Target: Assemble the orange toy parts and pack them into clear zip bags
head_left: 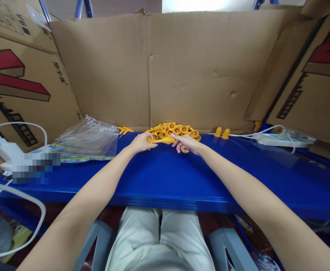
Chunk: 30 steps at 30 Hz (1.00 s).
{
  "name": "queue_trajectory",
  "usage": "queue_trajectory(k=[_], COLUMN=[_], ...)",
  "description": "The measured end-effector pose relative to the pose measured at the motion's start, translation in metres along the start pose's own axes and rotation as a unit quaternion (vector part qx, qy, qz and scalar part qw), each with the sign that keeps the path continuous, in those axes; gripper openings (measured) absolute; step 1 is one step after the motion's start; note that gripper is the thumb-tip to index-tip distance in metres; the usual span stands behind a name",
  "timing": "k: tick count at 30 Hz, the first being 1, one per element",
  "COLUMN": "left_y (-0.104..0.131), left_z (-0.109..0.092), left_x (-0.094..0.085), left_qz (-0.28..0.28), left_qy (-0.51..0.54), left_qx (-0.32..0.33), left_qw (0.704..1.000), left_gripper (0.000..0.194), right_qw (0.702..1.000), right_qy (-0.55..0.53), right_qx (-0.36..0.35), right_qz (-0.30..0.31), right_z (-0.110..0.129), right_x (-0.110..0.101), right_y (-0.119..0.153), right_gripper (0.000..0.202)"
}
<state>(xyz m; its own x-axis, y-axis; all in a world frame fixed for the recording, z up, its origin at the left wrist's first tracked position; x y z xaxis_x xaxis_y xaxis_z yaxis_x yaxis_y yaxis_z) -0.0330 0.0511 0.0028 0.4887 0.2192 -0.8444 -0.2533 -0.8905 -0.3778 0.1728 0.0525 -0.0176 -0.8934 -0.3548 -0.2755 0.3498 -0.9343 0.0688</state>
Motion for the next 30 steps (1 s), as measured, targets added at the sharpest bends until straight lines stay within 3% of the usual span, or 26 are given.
queue_trajectory(k=[4,7,11,14,19,23,27,30], left_y=[0.000,0.000,0.001,0.002,0.003,0.003,0.002,0.002], left_z=[-0.001,-0.001,-0.003,-0.005,-0.007,-0.007,-0.004,-0.003], left_x=[-0.002,-0.003,-0.003,-0.004,-0.005,-0.005,-0.004,-0.003], left_qz=[-0.009,-0.011,-0.002,-0.006,-0.010,-0.012,-0.012,-0.005], left_qy=[-0.014,-0.021,-0.013,-0.030,-0.052,-0.052,-0.043,-0.022], left_qx=[0.000,-0.004,0.007,0.017,0.010,0.007,0.003,0.003], left_qw=[1.000,1.000,1.000,0.999,0.999,0.999,0.999,1.000], left_gripper=[0.029,0.029,0.031,0.032,0.032,0.034,0.035,0.035], right_qw=[0.999,0.997,0.995,0.998,0.997,0.994,0.995,0.994], right_qy=[0.005,-0.004,0.014,0.001,-0.056,-0.059,-0.063,-0.077], right_qx=[-0.018,-0.077,-0.099,-0.062,0.048,0.094,0.040,-0.008], right_qz=[0.036,0.016,-0.001,0.016,-0.007,0.023,0.064,0.078], right_z=[-0.002,-0.002,-0.002,-0.002,-0.003,-0.004,-0.002,0.001], right_x=[-0.006,-0.013,-0.013,-0.005,0.006,0.003,-0.005,-0.005], right_y=[0.000,-0.001,-0.003,-0.001,0.001,0.002,0.004,0.006], right_gripper=[0.037,0.047,0.020,0.034,0.048,0.058,0.039,0.044])
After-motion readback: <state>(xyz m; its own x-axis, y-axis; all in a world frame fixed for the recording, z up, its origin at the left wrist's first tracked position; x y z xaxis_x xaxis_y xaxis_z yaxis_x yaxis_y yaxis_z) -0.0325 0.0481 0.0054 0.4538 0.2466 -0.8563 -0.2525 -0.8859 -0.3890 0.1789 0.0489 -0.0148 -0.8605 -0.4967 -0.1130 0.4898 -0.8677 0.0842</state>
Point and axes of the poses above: each hand's wrist, its own y-axis away from the middle knuckle, its own x-axis out of the palm, z = x × y, the point moved 4 cm from there along -y, towards the middle knuckle, and after that the axes turned 2 degrees about -y, right-handed, at the moved point
